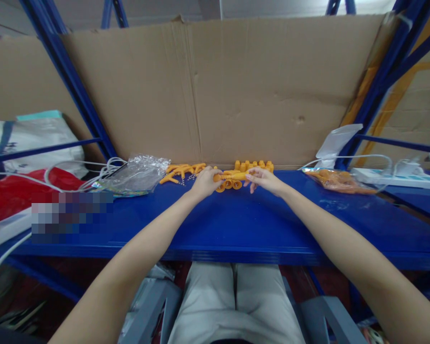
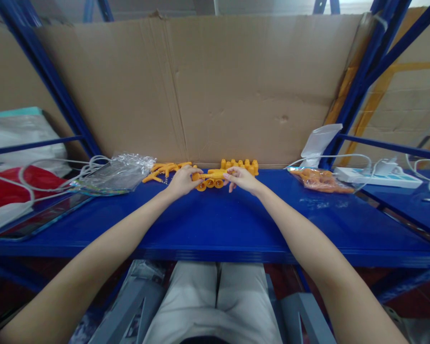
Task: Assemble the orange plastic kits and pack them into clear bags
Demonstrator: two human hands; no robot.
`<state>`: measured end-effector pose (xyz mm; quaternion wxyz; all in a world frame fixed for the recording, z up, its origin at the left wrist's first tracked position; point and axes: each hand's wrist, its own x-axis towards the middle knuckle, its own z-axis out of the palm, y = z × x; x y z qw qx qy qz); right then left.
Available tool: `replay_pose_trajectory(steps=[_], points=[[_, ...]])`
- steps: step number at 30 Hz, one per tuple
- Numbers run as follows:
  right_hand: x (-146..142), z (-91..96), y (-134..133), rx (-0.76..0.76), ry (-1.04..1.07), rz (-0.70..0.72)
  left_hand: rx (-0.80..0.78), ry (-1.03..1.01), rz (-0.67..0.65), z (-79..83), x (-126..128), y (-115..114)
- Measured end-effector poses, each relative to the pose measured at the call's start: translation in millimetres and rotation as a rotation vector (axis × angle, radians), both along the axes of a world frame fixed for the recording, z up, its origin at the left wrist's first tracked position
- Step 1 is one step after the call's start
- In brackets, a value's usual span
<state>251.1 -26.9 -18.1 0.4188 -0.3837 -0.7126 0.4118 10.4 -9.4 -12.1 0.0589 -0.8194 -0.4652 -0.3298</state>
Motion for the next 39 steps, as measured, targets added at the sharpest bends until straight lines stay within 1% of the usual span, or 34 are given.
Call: replay_pose_trajectory(steps=[4,9,12,14,17,19,21,23,27,33,37,39], points=[[-6,1.6,-2,-0.028,-0.006,0.020,-0.003,-0.009,0.004,-0.2,-1,0],[-14,1.8,-6,-0.069,-0.018,-0.077,0.019,-0.015,-0.017,4.1,1,-6],[-15,2.5,-7,-0.079,-0.069,-0.126,-0.005,-0.018,-0.005,6.4,3,-8],[-12,3.4,-6,-0.045,-0.093,-0.132,-0.028,-0.024,0.005,7.2,4,-8],[-5,4.1,-5,0.068,-0.079,-0.109,-0.037,-0.032,0.014,7.2,5,-8],[-3,4.0,-4,0.116,-0.066,-0.091,-0.031,-0.028,0.018,6.6,5,-8],[-4,4.2,-5,0.100,-0.077,-0.075,-0.023,-0.017,0.023,5.8,5,-9],[-7,5.1,-7,0.050,-0.103,-0.087,-0.016,-0.007,0.021,5.0,5,-9],[-14,8.1,-12,-0.032,-0.162,-0.157,-0.003,0.001,0.012,4.6,6,-10],[-16,10.6,-14,-0.077,-0.214,-0.225,-0.029,0.024,0.045,7.0,7,-11],[-12,9.3,-9,-0.060,-0.228,-0.313,-0.024,0.026,0.067,5.7,3,-5],[-7,7.9,-6,-0.029,-0.313,-0.366,-0.018,0.028,0.074,4.4,-1,-1]])
